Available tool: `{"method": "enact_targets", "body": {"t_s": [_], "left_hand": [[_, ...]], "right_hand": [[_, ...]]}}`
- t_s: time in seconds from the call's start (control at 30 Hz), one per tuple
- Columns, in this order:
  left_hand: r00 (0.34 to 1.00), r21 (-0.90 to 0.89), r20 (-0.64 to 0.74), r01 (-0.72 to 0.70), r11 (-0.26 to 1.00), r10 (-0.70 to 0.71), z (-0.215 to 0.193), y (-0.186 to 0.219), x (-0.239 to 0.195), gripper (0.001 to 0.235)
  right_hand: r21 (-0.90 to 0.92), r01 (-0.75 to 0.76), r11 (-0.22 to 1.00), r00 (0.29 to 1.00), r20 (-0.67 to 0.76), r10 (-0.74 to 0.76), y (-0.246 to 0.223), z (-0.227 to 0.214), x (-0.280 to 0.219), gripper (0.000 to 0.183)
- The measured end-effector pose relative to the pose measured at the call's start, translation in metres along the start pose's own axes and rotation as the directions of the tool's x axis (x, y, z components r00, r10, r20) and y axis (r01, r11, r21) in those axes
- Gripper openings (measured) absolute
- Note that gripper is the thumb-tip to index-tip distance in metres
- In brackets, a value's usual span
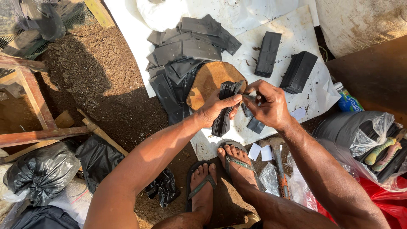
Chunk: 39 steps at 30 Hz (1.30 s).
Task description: The person repeatedly picks up small black rubber pieces, places them on a wooden block, and strikes them with a hammer. They handle the pieces one at a time, occasionally stacking them, and continue hammering throughout the clip.
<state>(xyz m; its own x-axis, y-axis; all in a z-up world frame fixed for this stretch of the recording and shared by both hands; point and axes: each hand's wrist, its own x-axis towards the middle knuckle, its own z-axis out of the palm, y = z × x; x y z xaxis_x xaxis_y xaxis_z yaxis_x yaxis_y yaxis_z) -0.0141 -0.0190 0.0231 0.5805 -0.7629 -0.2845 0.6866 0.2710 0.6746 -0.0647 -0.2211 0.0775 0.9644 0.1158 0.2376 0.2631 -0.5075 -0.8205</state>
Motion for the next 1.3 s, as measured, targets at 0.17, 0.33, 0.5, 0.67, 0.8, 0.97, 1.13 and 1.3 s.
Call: {"method": "enact_targets", "body": {"t_s": [0.17,0.33,0.5,0.67,0.8,0.97,1.13,1.3], "left_hand": [[0.999,0.06,0.018,0.031,0.998,-0.033,0.0,0.001,-0.001,0.038],[0.998,0.058,0.034,0.059,0.997,-0.061,-0.003,-0.002,-0.002,0.039],[1.0,0.063,-0.019,0.012,0.998,-0.01,-0.012,-0.002,0.002,0.048],[0.994,0.027,-0.093,0.065,0.998,-0.062,-0.017,0.003,0.0,0.055],[0.988,-0.074,-0.102,0.106,0.992,-0.113,-0.014,0.004,0.0,0.054],[0.969,-0.14,-0.244,0.011,0.99,-0.045,-0.015,0.009,0.008,0.051],[0.953,0.006,-0.302,-0.028,1.0,0.028,-0.029,0.01,0.009,0.049],[0.984,0.173,-0.171,-0.021,0.985,0.051,-0.031,-0.006,0.005,0.047]], "right_hand": [[0.07,0.16,0.985,0.985,0.05,-0.164,0.002,-0.001,0.004,0.021],[0.119,0.048,0.992,0.99,0.128,-0.063,0.002,-0.005,0.004,0.017],[0.078,-0.114,0.99,0.948,0.307,0.085,-0.001,-0.012,0.006,0.033],[0.179,0.078,0.981,0.928,0.347,-0.137,-0.004,-0.016,0.01,0.025],[0.135,0.003,0.991,0.912,0.405,-0.058,-0.003,-0.034,0.002,0.021],[0.099,-0.176,0.979,0.855,0.509,0.102,0.004,-0.056,-0.014,0.019],[-0.25,-0.377,0.892,0.692,0.564,0.451,0.037,-0.082,-0.036,0.028],[-0.53,-0.35,0.772,0.576,0.528,0.624,0.082,-0.078,-0.045,0.047]]}}
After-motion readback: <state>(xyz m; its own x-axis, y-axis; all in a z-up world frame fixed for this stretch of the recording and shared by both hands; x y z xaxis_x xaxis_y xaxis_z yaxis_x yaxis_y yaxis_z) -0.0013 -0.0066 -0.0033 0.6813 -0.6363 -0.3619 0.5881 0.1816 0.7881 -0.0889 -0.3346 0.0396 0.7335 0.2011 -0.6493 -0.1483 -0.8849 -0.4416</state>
